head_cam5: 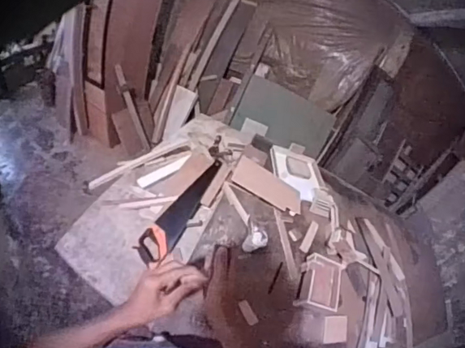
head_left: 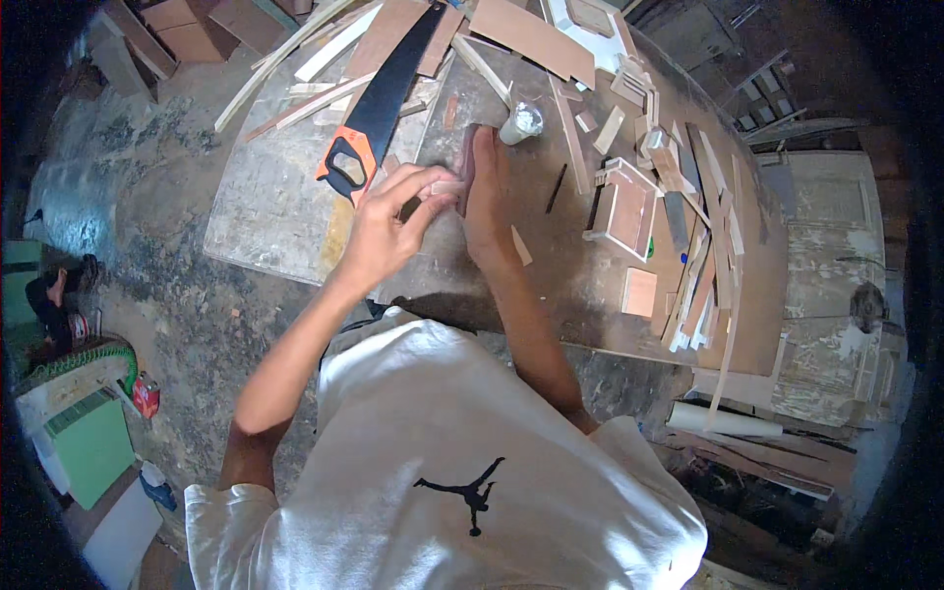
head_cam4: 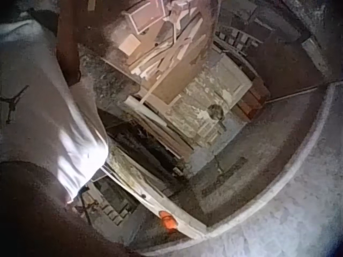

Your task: The person sands small wooden pieces with sandpaper and applies glue using a brush. They join the glued pieces to other wooden components to form a frame-like structure, repeating the process to assemble multiple parts.

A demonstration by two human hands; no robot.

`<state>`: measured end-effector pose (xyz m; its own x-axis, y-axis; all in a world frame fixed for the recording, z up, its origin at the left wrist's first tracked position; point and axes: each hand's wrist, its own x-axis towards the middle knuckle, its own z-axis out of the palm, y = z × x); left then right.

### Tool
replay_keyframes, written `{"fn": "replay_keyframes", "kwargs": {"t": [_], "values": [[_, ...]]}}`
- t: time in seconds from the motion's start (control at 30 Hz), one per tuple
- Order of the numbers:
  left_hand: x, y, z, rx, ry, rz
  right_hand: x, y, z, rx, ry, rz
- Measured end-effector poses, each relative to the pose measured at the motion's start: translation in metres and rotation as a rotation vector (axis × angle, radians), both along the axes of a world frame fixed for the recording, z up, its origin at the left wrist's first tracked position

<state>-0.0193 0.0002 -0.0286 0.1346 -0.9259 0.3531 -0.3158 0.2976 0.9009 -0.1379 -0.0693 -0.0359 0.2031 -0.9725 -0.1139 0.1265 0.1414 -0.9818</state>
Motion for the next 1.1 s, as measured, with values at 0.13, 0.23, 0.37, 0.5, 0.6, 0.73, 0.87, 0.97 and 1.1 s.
{"fn": "replay_keyframes", "kwargs": {"t": [0.13, 0.23, 0.37, 0.5, 0.6, 0.73, 0.87, 0.97, 1.1], "values": [[0.005, -0.001, -0.003, -0.030, -0.072, 0.011, -0.002, -0.004, -0.025, 0.038, 0.066, 0.006], [0.000, 0.000, -0.007, -0.032, -0.082, 0.040, -0.001, -0.003, -0.020, 0.110, 0.045, 0.020], [0.001, -0.003, -0.007, -0.048, -0.096, 0.061, 0.000, 0.006, -0.007, 0.185, 0.015, 0.026], [0.002, -0.010, -0.011, -0.053, -0.066, 0.066, 0.001, 0.005, 0.001, 0.155, 0.010, 0.020], [-0.004, -0.003, -0.011, -0.058, -0.044, 0.033, -0.004, 0.004, -0.010, 0.240, -0.040, 0.041], [-0.002, -0.009, -0.009, -0.093, -0.060, 0.019, -0.003, 0.003, 0.001, 0.216, -0.086, 0.028], [-0.004, -0.008, -0.008, -0.067, -0.047, -0.037, -0.012, -0.016, -0.019, 0.192, -0.004, 0.012], [0.002, -0.015, -0.006, -0.084, -0.076, 0.008, -0.003, -0.003, -0.021, 0.152, -0.030, -0.032], [0.001, -0.011, -0.011, -0.066, -0.048, -0.022, -0.005, -0.011, -0.016, 0.229, -0.062, 0.023]]}}
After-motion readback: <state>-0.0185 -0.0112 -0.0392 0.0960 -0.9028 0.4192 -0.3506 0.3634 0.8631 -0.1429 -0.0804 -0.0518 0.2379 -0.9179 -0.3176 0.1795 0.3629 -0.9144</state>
